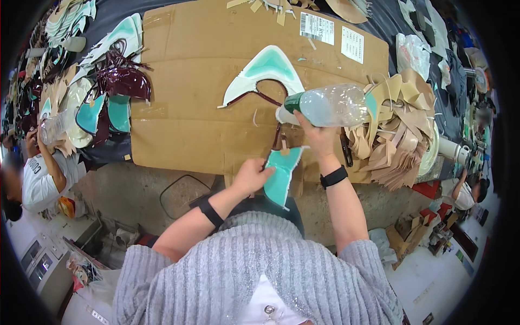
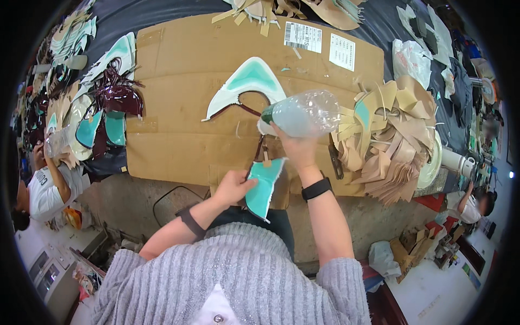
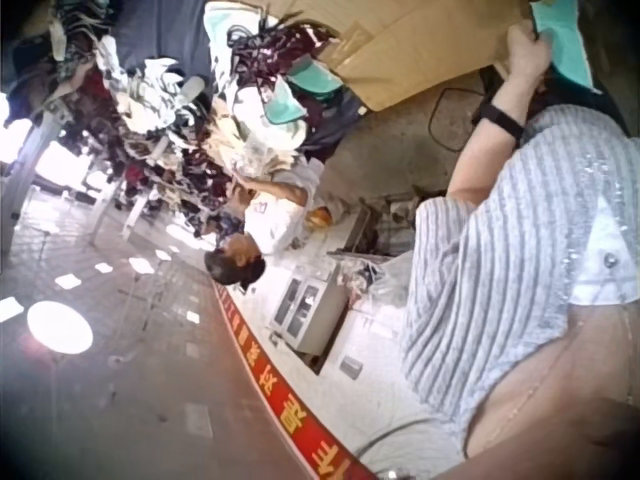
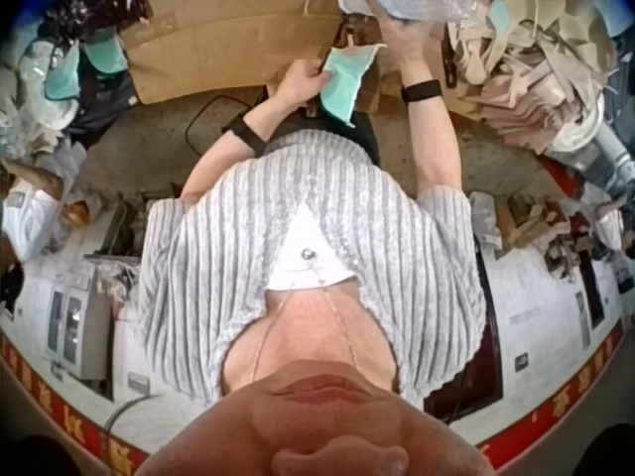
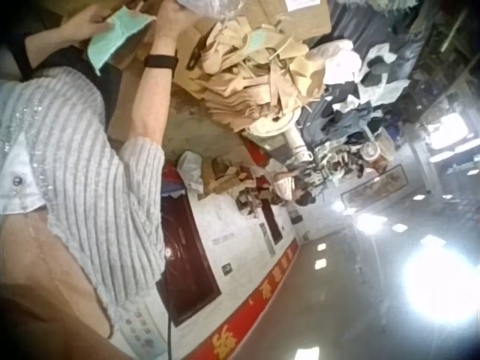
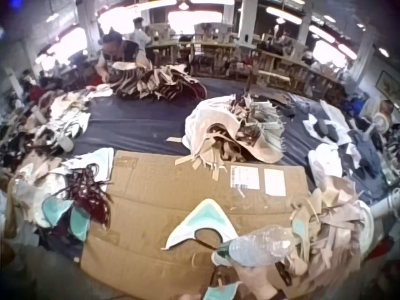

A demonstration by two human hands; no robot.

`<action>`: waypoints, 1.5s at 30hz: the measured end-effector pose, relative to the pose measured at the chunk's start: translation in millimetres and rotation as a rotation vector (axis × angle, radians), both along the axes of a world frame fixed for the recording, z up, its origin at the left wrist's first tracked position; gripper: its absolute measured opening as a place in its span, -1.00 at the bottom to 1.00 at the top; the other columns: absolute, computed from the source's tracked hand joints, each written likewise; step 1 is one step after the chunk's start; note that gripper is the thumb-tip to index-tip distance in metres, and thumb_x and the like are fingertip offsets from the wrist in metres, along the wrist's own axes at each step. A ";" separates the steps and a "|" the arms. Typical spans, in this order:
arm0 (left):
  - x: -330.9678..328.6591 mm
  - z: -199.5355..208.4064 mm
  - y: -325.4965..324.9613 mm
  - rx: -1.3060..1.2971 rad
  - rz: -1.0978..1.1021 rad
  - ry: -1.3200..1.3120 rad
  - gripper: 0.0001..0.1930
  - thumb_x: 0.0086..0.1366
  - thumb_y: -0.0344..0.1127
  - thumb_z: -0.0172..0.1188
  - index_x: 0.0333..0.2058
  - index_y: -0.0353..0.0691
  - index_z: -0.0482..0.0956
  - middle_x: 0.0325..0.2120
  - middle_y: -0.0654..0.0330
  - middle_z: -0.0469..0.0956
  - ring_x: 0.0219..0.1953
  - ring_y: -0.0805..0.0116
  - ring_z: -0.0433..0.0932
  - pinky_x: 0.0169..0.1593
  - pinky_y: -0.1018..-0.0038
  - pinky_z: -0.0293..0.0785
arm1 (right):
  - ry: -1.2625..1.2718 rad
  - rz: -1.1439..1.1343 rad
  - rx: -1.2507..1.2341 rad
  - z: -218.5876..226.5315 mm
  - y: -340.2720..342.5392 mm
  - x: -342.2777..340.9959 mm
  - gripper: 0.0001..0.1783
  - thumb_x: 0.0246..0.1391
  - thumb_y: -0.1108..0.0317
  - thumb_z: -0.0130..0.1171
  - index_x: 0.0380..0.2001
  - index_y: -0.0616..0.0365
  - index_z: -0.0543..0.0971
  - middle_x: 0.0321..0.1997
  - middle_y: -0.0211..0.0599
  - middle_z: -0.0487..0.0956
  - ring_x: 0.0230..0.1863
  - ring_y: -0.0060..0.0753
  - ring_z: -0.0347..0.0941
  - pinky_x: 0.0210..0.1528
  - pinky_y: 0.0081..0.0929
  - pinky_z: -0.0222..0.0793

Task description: Gluing and assembling components of a shoe upper at a manufacturing station.

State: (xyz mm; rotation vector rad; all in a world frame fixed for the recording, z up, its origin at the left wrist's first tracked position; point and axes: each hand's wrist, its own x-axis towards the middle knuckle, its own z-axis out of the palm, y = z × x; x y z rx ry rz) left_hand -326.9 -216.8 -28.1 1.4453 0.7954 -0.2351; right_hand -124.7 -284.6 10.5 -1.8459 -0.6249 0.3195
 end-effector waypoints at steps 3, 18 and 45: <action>2.0 24.3 12.7 -0.226 0.067 0.142 -0.71 0.18 -0.26 0.19 -0.47 -0.47 0.54 -0.63 0.16 0.52 -0.56 0.41 0.50 -0.46 0.43 0.43 | 0.020 -0.026 0.015 -2.9 -7.9 -10.4 -0.59 -0.15 0.44 0.40 -0.19 0.31 0.52 -0.22 -0.28 0.57 -0.24 -0.43 0.48 -0.12 -0.46 0.40; 6.6 23.0 16.6 -0.332 0.049 0.273 -0.71 0.21 -0.28 0.18 -0.48 -0.48 0.56 -0.63 0.12 0.54 -0.63 0.39 0.54 -0.61 0.48 0.46 | -0.057 0.247 -0.087 -6.4 -40.6 -31.5 -0.57 -0.20 0.43 0.44 -0.20 0.21 0.52 -0.23 -0.30 0.59 -0.20 -0.41 0.52 -0.11 -0.42 0.45; 7.2 3.1 14.8 -0.262 -0.017 0.237 -0.77 0.19 -0.27 0.23 -0.43 -0.38 0.58 -0.51 0.19 0.58 -0.48 0.46 0.50 -0.41 0.45 0.46 | -0.390 0.041 -0.645 -70.9 -70.9 -25.9 -0.60 -0.08 0.23 0.30 -0.12 0.08 0.55 -0.08 -0.16 0.55 -0.02 -0.09 0.44 0.05 -0.11 0.32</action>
